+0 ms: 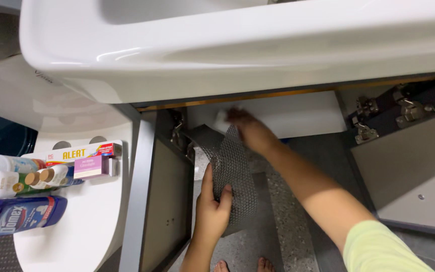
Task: The person removes several cleaning product bottles from the cabinet under the sink and places them on the toilet lid. They then tear off a sheet of tissue and wipe the exterior and interior surfaces of the cabinet. Finally, the person returns the bottles to the cabinet.
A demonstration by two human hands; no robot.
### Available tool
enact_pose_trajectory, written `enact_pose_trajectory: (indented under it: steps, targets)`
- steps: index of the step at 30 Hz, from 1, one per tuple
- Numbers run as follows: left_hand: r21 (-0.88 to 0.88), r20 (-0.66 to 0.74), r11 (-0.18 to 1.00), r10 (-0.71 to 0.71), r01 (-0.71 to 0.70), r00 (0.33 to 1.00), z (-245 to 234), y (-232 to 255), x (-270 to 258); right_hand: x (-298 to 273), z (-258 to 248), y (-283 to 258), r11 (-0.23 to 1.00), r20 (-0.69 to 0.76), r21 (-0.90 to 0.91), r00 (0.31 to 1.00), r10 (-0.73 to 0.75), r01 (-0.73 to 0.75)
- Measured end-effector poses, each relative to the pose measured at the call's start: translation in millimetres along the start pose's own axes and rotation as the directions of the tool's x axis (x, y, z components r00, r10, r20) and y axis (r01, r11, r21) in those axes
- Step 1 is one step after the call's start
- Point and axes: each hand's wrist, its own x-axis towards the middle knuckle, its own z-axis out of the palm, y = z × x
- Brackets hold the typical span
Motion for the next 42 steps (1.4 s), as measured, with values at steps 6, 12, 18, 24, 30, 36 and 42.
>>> enact_pose_trajectory:
  steps: [6,12,18,24,30,36,42]
  targets:
    - [0.292,0.002,0.866,-0.424,0.405,0.905,-15,-1,-5,108,35,26,0.845,0.168,0.023,0.835,0.524,-0.535]
    - [0.136,-0.157,0.949,0.303,-0.283,0.94,-14,-25,-6,107,70,-47,0.94,0.314,0.183,0.923,0.221,-0.288]
    - [-0.158,-0.025,0.984,-0.083,0.078,0.996,-2,-7,-7,-47,-7,-14,0.9,0.004,0.411,0.987,-0.161,0.145]
    - [-0.189,0.01,0.982,-0.003,0.005,1.0,13,12,-13,-133,-98,47,0.873,-0.447,-0.017,0.784,0.43,-0.488]
    - [-0.238,0.055,0.967,0.108,-0.092,0.993,44,20,-9,-137,-45,-23,0.924,-0.298,0.029,0.879,0.372,-0.382]
    - [-0.428,0.219,0.904,0.114,-0.009,0.969,64,43,3,-171,-101,-65,-0.411,0.495,0.868,0.417,0.762,-0.278]
    - [-0.265,0.515,0.964,0.171,-0.033,0.84,81,63,28,-171,-180,-56,-0.539,0.564,0.808,0.571,0.596,-0.236]
